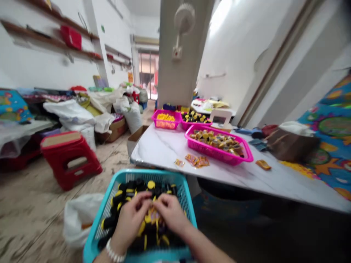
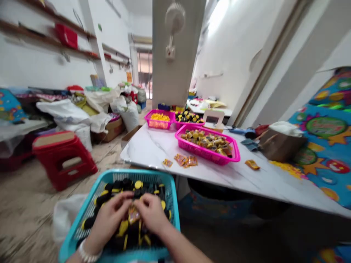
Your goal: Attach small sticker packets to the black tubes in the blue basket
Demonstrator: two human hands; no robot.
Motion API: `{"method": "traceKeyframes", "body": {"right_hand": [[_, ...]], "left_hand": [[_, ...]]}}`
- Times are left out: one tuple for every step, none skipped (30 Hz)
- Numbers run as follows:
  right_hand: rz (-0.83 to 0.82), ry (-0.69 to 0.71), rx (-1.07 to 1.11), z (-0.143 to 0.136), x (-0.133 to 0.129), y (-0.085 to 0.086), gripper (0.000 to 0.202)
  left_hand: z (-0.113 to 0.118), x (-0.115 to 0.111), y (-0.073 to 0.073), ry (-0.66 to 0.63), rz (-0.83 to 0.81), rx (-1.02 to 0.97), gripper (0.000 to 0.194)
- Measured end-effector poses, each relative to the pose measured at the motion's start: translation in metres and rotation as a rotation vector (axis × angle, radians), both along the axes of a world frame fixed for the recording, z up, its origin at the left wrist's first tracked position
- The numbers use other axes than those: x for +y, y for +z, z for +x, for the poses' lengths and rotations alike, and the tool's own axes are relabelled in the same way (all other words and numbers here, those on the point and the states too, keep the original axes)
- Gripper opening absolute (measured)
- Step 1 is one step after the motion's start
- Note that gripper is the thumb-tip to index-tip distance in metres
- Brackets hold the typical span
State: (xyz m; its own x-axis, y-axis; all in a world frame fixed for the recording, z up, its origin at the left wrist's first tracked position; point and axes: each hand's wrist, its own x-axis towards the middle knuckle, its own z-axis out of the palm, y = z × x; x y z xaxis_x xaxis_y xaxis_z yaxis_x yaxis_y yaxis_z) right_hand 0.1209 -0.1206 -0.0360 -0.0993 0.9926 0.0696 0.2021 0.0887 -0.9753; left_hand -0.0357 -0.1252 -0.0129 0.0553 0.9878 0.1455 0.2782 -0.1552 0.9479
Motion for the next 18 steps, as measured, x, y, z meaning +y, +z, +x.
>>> {"method": "traceKeyframes", "body": {"right_hand": [[-0.037,-0.04,0.056,0.001,0.003,0.003,0.035],[-0.056,-0.074,0.098,0.002,0.006,0.005,0.037],[-0.06,-0.116,0.131,0.003,0.009,0.005,0.038],[-0.059,-0.146,0.156,0.004,0.01,0.005,0.039],[-0.054,-0.167,0.169,0.004,0.01,0.003,0.039],[-0.046,-0.181,0.17,0.004,0.008,0.001,0.039],[-0.037,-0.187,0.164,0.003,0.006,-0.001,0.039],[-0.025,-0.19,0.155,0.002,0.003,-0.004,0.039],[-0.011,-0.19,0.142,0.001,0.0,-0.005,0.039],[0.003,-0.192,0.125,-0.001,-0.003,-0.007,0.039],[0.018,-0.194,0.105,-0.002,-0.005,-0.007,0.038],[0.029,-0.194,0.081,-0.003,-0.008,-0.008,0.038],[0.041,-0.193,0.052,-0.004,-0.01,-0.007,0.038],[0.053,-0.192,0.021,-0.005,-0.011,-0.007,0.038],[0.066,-0.188,-0.009,-0.006,-0.012,-0.007,0.038],[0.082,-0.186,-0.034,-0.007,-0.013,-0.008,0.039],[0.1,-0.181,-0.058,-0.009,-0.014,-0.009,0.039],[0.121,-0.174,-0.085,-0.009,-0.016,-0.01,0.039]], "left_hand": [[0.001,0.001,0.005,0.046,-0.009,-0.078,0.036],[0.001,0.002,0.009,0.111,0.002,-0.158,0.037],[0.0,0.001,0.012,0.154,-0.009,-0.219,0.035],[0.0,-0.001,0.015,0.173,-0.027,-0.262,0.033],[-0.001,-0.004,0.016,0.171,-0.051,-0.29,0.032],[-0.001,-0.008,0.016,0.149,-0.082,-0.302,0.032],[-0.001,-0.012,0.014,0.119,-0.115,-0.306,0.033],[-0.001,-0.016,0.011,0.092,-0.146,-0.309,0.035],[0.0,-0.02,0.007,0.076,-0.173,-0.316,0.036],[0.0,-0.023,0.004,0.074,-0.197,-0.33,0.037],[0.0,-0.025,0.0,0.079,-0.218,-0.349,0.038],[0.0,-0.026,-0.003,0.086,-0.237,-0.368,0.039],[-0.001,-0.026,-0.006,0.092,-0.255,-0.388,0.04],[-0.001,-0.026,-0.008,0.094,-0.274,-0.404,0.042],[-0.001,-0.026,-0.01,0.09,-0.297,-0.419,0.043],[-0.002,-0.026,-0.013,0.085,-0.32,-0.433,0.044],[-0.002,-0.025,-0.016,0.083,-0.339,-0.444,0.045],[-0.002,-0.025,-0.02,0.084,-0.355,-0.452,0.045]]}}
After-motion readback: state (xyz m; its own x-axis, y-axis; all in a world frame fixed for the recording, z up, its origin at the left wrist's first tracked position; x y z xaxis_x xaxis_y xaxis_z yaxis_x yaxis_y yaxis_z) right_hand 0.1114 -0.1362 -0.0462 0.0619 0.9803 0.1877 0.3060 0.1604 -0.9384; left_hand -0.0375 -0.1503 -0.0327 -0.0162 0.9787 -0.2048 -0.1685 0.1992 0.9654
